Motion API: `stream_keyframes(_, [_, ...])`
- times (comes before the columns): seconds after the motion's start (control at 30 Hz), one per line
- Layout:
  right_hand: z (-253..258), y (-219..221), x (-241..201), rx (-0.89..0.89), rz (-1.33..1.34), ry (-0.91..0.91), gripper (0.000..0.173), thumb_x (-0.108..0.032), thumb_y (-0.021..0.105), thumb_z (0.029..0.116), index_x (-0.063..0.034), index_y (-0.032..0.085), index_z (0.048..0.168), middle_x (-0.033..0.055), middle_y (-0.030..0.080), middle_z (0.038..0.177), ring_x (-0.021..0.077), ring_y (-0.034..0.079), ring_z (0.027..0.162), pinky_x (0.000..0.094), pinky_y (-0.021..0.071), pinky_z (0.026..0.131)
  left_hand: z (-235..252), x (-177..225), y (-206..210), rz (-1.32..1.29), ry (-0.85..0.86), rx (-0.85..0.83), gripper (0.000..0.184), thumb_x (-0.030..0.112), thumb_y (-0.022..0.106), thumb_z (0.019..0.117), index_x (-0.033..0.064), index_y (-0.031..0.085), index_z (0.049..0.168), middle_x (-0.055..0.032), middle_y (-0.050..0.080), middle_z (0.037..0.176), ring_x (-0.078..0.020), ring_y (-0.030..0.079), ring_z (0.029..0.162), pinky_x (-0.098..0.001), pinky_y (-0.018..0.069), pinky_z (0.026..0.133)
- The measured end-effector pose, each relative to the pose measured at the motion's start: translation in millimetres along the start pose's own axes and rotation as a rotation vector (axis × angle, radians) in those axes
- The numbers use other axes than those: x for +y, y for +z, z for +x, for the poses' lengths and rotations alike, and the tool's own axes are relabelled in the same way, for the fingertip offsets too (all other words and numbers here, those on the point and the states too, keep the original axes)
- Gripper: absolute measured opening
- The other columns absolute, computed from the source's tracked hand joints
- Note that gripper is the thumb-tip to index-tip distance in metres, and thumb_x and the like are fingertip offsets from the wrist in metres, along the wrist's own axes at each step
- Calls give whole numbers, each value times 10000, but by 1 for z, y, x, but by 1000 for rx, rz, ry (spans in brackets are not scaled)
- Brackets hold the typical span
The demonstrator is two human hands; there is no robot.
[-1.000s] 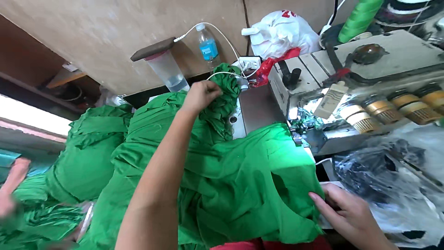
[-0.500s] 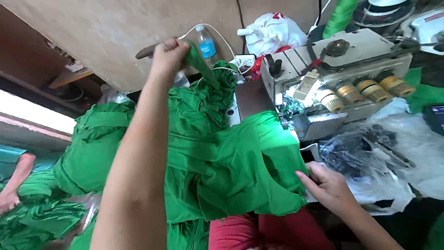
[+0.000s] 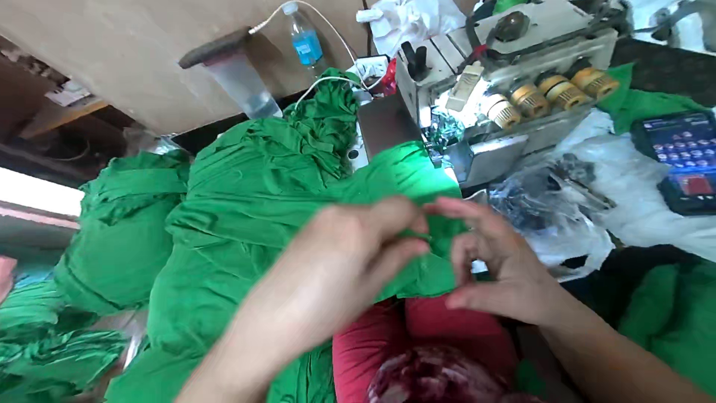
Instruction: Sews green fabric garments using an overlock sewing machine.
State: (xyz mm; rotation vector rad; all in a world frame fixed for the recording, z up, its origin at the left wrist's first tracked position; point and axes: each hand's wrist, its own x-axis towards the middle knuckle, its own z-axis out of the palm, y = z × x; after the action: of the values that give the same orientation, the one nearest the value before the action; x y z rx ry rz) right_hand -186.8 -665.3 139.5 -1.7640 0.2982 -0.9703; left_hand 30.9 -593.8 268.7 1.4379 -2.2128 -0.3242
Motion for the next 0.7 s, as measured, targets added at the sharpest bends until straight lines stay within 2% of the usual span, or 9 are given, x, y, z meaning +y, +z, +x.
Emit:
stream_keyframes(0.07, [7, 15, -7, -43, 82, 37, 485, -311, 742, 928, -4, 597, 1274, -18, 722, 1089, -72, 631, 740, 123, 549, 646, -8, 1, 29, -47, -15, -64, 210, 271, 609, 1021, 74, 638, 1087, 42, 577, 672, -31, 534, 567, -192, 474, 542])
stream_keyframes(0.1, [9, 18, -6, -25, 104, 53, 316, -220, 717, 947, 15, 659, 1150, -31, 728, 940, -65, 638, 711, 122, 555, 632, -11, 0, 35, -68, -40, -62, 224, 250, 602, 1022, 39, 624, 1092, 14, 595, 688, -48, 552, 588, -202, 485, 569])
stream_keyframes(0.17, [9, 18, -6, 20, 100, 84, 158, -173, 665, 983, -20, 688, 1015, -80, 699, 808, -72, 633, 667, 110, 551, 609, -15, -6, 39, -120, -98, -19, 268, 228, 595, 1013, -28, 633, 1083, -35, 655, 758, -52, 602, 665, -200, 509, 653])
stream_keyframes(0.27, [7, 12, -5, 59, 122, 149, 144, -215, 610, 1028, -97, 686, 996, -110, 698, 782, -40, 660, 644, 139, 577, 588, -24, -29, 50, -262, -123, 55, 203, 220, 644, 998, 36, 706, 1055, 15, 694, 862, 2, 646, 766, -167, 554, 732])
stream_keyframes(0.4, [8, 10, -3, 106, 164, 168, 73, -162, 592, 1035, -127, 646, 1070, -87, 681, 726, 9, 659, 565, 171, 581, 514, -27, -39, 67, -383, -178, 223, 135, 245, 750, 919, 110, 743, 914, 91, 689, 787, 40, 625, 706, -136, 521, 643])
stream_keyframes(0.5, [7, 10, -2, 145, 180, 143, 89, -147, 565, 1048, -126, 648, 1073, -82, 675, 727, 1, 632, 531, 163, 564, 487, -30, -41, 74, -467, -202, 315, 109, 213, 760, 908, 107, 738, 897, 92, 688, 762, 29, 632, 689, -153, 538, 643])
stream_keyframes(0.57, [7, 13, 1, 194, 189, 112, 110, -142, 566, 1046, -132, 673, 1071, -100, 641, 693, -38, 569, 508, 123, 512, 477, -32, -41, 86, -604, -223, 404, 172, 287, 744, 929, 123, 713, 972, 85, 708, 856, 1, 663, 779, -189, 564, 712])
stream_keyframes(0.63, [7, 15, 3, 257, 180, 88, 120, -144, 587, 1033, -154, 700, 1070, -126, 609, 669, -73, 515, 512, 88, 459, 491, -34, -39, 103, -785, -233, 354, 535, 561, 727, 876, 145, 646, 1202, 76, 713, 1119, -36, 667, 1049, -255, 560, 908])
stream_keyframes(0.7, [8, 17, 3, 295, 185, 66, 126, -135, 609, 1018, -163, 725, 1058, -132, 619, 684, -80, 513, 530, 81, 454, 510, -33, -34, 122, -988, -236, 320, 624, 575, 780, 812, 159, 627, 1250, 86, 705, 1142, -24, 659, 1065, -247, 558, 928])
